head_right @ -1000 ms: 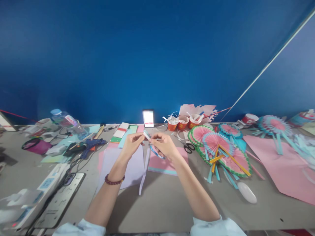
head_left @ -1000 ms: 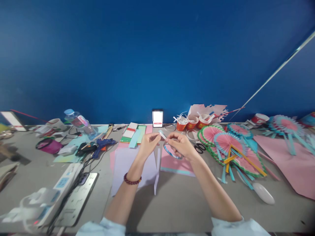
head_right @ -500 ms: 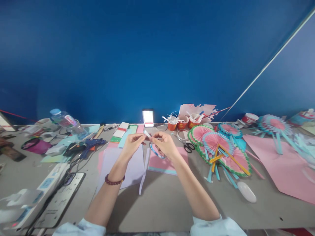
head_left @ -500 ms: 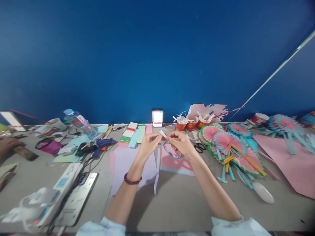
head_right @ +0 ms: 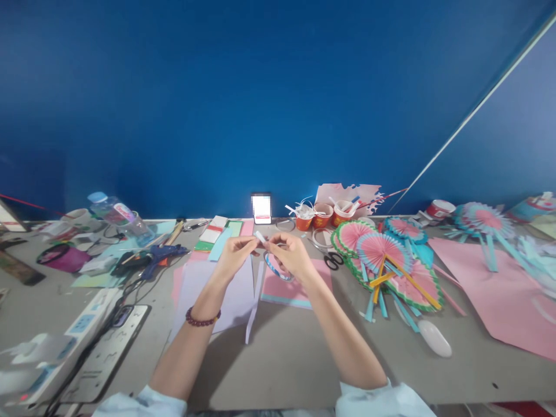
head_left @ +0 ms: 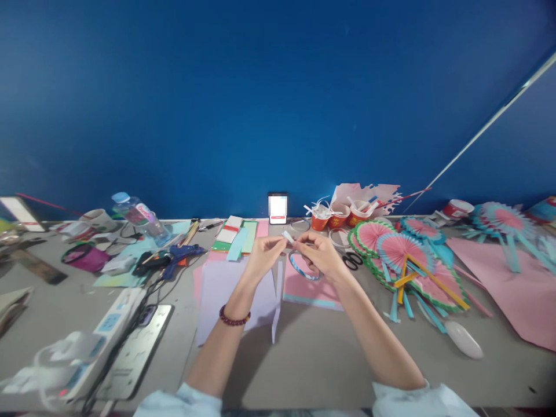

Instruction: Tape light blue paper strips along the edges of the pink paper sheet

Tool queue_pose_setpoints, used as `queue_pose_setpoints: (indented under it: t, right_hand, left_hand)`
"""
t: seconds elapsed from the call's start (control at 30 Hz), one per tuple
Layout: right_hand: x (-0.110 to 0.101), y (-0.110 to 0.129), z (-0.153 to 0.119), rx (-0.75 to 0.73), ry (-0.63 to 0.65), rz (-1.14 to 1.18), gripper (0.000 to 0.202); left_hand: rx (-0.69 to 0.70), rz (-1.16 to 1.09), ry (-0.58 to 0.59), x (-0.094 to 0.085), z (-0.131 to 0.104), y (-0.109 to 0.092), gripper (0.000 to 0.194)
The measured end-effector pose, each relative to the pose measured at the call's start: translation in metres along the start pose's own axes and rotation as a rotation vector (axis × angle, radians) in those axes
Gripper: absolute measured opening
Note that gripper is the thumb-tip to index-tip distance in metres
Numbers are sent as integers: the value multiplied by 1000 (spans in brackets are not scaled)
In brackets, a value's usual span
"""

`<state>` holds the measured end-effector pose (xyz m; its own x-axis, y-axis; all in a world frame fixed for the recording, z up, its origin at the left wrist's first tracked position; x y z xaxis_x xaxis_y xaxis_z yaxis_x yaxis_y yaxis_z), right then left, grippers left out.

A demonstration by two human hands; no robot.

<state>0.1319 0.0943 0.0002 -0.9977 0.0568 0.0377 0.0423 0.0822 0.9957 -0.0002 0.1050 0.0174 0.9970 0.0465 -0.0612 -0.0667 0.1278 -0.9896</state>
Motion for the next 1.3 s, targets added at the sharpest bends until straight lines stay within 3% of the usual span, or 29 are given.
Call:
queue_pose_setpoints:
  t: [1.3]
  right_hand:
    - [-4,-1,1,-1,-28,-42,33]
  left_hand:
    - [44,-30,10,1,-1,-4,23]
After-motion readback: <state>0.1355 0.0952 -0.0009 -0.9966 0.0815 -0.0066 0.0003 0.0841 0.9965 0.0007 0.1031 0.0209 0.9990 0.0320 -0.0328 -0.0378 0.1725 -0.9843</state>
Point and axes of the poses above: each hand's wrist, its own z-axis towards the middle knuckle, its own x-axis out of the palm, y = z × x, the point moved 8 cm from there along z, towards the middle knuckle, and after that the axes turned 12 degrees about -y, right-handed, at the moved point
